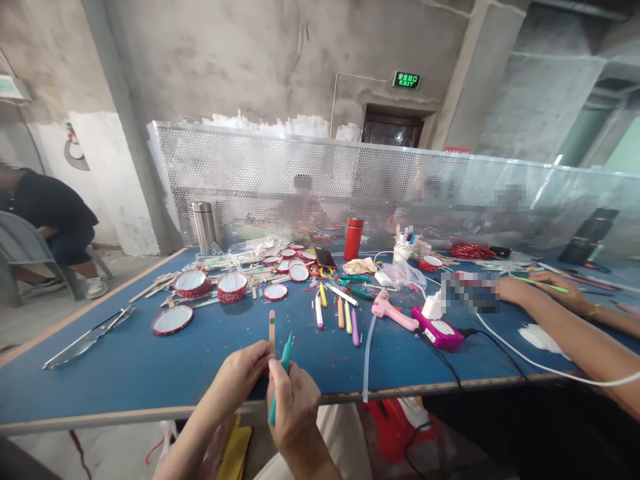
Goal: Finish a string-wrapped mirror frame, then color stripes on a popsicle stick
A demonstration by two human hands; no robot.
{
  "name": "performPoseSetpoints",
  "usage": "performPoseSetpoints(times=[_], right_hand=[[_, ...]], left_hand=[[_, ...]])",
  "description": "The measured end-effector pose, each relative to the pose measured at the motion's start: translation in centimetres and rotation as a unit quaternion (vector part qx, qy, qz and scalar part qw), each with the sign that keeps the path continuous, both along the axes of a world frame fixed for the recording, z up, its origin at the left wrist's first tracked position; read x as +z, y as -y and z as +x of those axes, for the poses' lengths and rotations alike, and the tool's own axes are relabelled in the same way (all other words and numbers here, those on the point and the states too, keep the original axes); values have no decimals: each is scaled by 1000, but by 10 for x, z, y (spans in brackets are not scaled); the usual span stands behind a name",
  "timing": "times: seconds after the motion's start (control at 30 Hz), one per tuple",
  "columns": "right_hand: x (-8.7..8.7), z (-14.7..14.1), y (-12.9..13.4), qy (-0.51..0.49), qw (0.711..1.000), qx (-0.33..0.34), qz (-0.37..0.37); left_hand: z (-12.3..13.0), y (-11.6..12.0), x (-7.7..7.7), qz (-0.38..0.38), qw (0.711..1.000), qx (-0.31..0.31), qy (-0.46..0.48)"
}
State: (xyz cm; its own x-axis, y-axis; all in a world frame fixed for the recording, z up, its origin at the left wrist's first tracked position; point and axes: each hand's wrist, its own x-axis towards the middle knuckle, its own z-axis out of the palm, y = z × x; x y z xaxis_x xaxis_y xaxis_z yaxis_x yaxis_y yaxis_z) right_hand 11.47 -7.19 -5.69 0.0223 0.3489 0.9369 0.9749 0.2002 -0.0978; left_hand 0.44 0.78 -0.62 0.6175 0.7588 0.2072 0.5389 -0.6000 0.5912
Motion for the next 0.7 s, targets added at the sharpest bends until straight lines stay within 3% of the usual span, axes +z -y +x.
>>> performPoseSetpoints(times=[0.27, 0.47, 0.7], right_hand=[[-6, 7, 15, 37, 995, 82, -36], [-15, 6, 17, 41, 996, 78, -1], [-12, 4, 19, 47, 996, 81, 7]], left_hand=[[1, 0, -3, -10, 1000, 1, -3], [1, 0, -2, -12, 1000, 1, 1], [1, 2, 0, 9, 1000, 3, -19]])
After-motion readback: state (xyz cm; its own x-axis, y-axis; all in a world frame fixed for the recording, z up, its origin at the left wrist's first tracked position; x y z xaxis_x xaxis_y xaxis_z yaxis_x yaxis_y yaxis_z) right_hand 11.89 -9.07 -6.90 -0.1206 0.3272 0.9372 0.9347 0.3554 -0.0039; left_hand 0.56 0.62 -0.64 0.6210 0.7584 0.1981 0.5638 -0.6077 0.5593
